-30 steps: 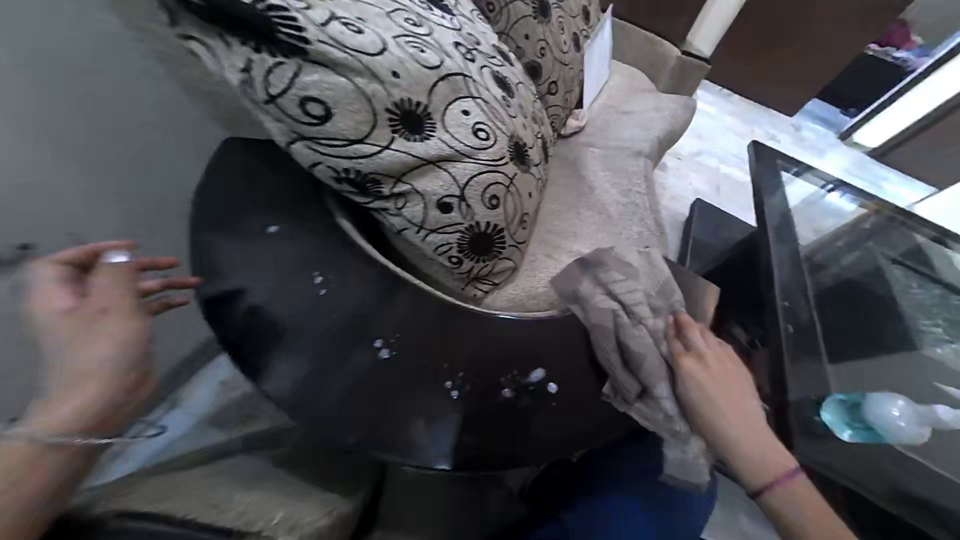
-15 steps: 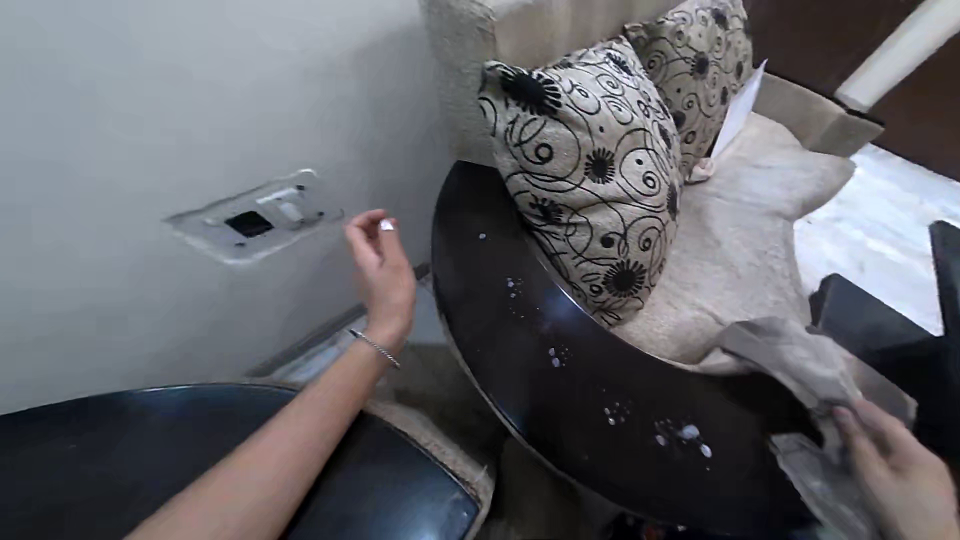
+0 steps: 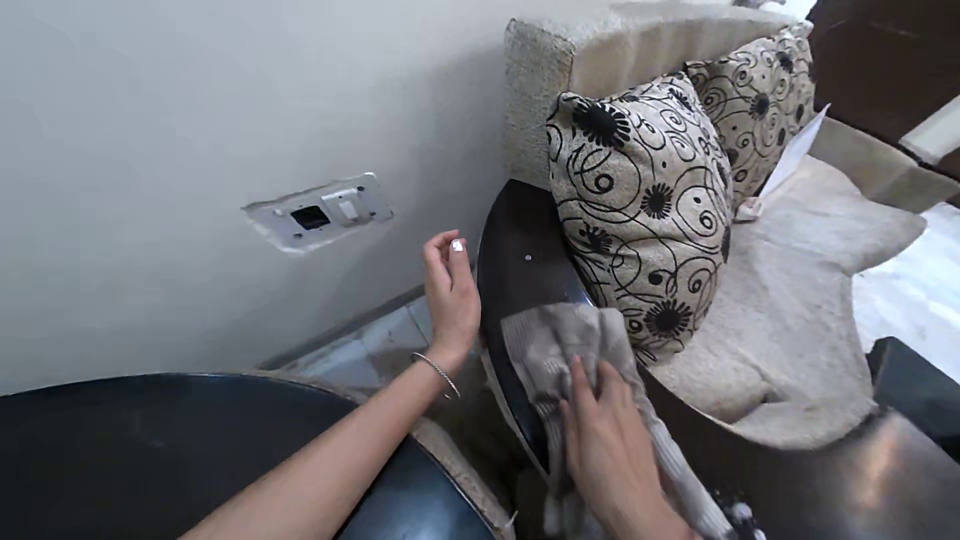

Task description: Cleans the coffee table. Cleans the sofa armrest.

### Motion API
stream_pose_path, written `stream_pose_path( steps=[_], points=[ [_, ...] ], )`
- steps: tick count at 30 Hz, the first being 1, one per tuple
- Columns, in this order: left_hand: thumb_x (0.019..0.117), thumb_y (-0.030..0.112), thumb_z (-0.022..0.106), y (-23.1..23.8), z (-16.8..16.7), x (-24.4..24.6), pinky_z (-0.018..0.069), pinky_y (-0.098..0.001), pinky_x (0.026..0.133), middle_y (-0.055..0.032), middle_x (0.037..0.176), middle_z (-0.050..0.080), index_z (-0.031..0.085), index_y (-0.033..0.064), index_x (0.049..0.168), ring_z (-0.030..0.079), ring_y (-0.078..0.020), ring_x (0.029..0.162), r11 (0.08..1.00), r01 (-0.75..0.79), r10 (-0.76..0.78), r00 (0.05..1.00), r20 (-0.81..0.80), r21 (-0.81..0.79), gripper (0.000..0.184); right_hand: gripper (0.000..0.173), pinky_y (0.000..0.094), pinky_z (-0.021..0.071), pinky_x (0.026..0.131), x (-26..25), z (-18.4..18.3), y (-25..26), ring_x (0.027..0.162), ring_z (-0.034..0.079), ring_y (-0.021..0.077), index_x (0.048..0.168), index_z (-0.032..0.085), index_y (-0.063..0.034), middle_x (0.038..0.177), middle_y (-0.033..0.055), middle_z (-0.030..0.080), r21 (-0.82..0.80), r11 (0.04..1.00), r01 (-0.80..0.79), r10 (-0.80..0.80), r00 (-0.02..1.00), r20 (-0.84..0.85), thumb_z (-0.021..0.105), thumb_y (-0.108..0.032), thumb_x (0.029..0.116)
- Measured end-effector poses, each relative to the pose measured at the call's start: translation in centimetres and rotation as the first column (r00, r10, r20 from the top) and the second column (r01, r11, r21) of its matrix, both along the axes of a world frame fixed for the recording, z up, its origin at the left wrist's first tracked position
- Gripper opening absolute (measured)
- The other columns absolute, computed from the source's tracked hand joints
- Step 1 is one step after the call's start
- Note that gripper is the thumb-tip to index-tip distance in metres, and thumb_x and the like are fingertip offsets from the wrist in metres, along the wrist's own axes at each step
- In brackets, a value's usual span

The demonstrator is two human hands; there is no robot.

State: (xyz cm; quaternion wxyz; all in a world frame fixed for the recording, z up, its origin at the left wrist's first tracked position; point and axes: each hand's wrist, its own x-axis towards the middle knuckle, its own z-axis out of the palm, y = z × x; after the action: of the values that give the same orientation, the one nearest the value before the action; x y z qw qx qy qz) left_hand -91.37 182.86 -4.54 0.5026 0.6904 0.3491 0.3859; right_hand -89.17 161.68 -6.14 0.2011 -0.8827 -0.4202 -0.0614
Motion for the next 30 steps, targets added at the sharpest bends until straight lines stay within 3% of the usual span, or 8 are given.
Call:
stream_pose_path(
  steps=[2,4,7,12,16,21,23,30],
  points=[
    [0.1118,0.031,0.026,0.0,0.0,0.1,0.0399,-0.0511,0.107,-0.0246,0.144,0.049,0.037,-0.0021,0.146,0.048,-0.0333,0.133,1.000,-0.006,0.006,1.000,0.001,0.001,0.049,0.045,0.0522,0.0571,0.083,1.0,0.8,4.9,0.106,0.067,0.0460,0.138,0.062,0.0010,0.128,0.0337,0.060,-0.044,0.998,-0.033,0.027,0.992,-0.125,0.061,-0.020,0.0978],
    [0.1112,0.030,0.027,0.1,0.0,0.4,0.0393,-0.0513,0.108,-0.0251,0.144,0.049,0.038,-0.0027,0.145,0.048,-0.0340,0.135,1.000,-0.019,0.019,1.000,0.012,0.003,0.048,0.054,0.0539,0.0516,0.095,2.8,2.4,10.4,0.124,0.057,0.0473,0.151,0.046,0.0001,0.149,0.0347,0.043,-0.157,0.986,-0.057,0.006,0.951,-0.308,0.056,-0.019,0.1015],
    [0.1109,0.028,0.026,0.2,-0.2,0.3,0.0403,-0.0485,0.108,-0.0251,0.142,0.049,0.039,-0.0044,0.144,0.049,-0.0322,0.133,0.999,-0.026,0.026,1.000,0.008,0.033,0.048,0.068,0.0548,0.0515,0.091,6.2,3.6,18.5,0.127,0.053,0.0475,0.158,0.032,-0.0008,0.165,0.0313,0.017,-0.215,0.977,0.003,-0.086,0.921,-0.379,0.060,-0.016,0.0979],
    [0.1105,0.026,0.026,1.0,-0.2,0.0,0.0398,-0.0459,0.109,-0.0236,0.142,0.049,0.039,-0.0056,0.143,0.048,-0.0296,0.132,0.994,-0.022,0.023,1.000,-0.010,0.104,0.047,0.067,0.0498,0.0542,0.084,7.3,3.3,22.9,0.118,0.061,0.0421,0.160,0.030,-0.0062,0.165,0.0295,0.020,-0.255,0.958,0.129,-0.205,0.933,-0.297,0.056,-0.011,0.0986],
    [0.1113,0.028,0.024,1.2,-0.2,-0.4,0.0400,-0.0453,0.108,-0.0228,0.142,0.049,0.038,-0.0042,0.145,0.048,-0.0283,0.132,0.994,0.015,-0.010,0.999,-0.049,0.110,0.049,0.060,0.0502,0.0562,0.067,3.1,2.4,14.4,0.097,0.067,0.0439,0.152,0.040,0.0018,0.161,0.0336,0.025,-0.122,0.992,0.041,-0.073,0.960,-0.271,0.060,-0.006,0.0967],
    [0.1111,0.031,0.025,1.9,-0.7,-0.3,0.0436,-0.0382,0.102,-0.0177,0.133,0.056,0.043,-0.0033,0.140,0.054,-0.0187,0.123,0.992,0.009,-0.004,0.999,-0.047,0.125,0.048,0.048,0.0437,0.0585,0.060,-0.9,-0.3,1.2,0.080,0.074,0.0318,0.136,0.067,-0.0114,0.146,0.0227,0.056,-0.052,0.986,0.156,-0.157,0.988,-0.015,0.066,-0.011,0.0887],
    [0.1114,0.031,0.025,1.9,-0.4,-0.2,0.0439,-0.0388,0.103,-0.0181,0.134,0.056,0.043,-0.0038,0.141,0.054,-0.0197,0.124,0.995,0.021,-0.014,0.997,-0.075,0.098,0.049,0.046,0.0447,0.0582,0.058,-1.6,0.1,-5.2,0.077,0.074,0.0333,0.133,0.070,-0.0118,0.141,0.0242,0.060,-0.058,0.980,0.190,-0.190,0.982,-0.004,0.066,-0.009,0.0865],
    [0.1119,0.029,0.025,1.6,-0.4,0.2,0.0438,-0.0329,0.100,-0.0165,0.131,0.055,0.044,-0.0047,0.139,0.054,-0.0141,0.119,0.995,0.070,-0.064,0.995,-0.075,0.069,0.047,0.049,0.0749,0.0488,0.080,6.6,0.3,-25.0,0.108,0.062,0.0615,0.143,0.060,-0.0084,0.141,0.0389,0.051,-0.167,0.863,0.476,-0.483,0.876,0.001,0.048,-0.006,0.0961]
  ],
)
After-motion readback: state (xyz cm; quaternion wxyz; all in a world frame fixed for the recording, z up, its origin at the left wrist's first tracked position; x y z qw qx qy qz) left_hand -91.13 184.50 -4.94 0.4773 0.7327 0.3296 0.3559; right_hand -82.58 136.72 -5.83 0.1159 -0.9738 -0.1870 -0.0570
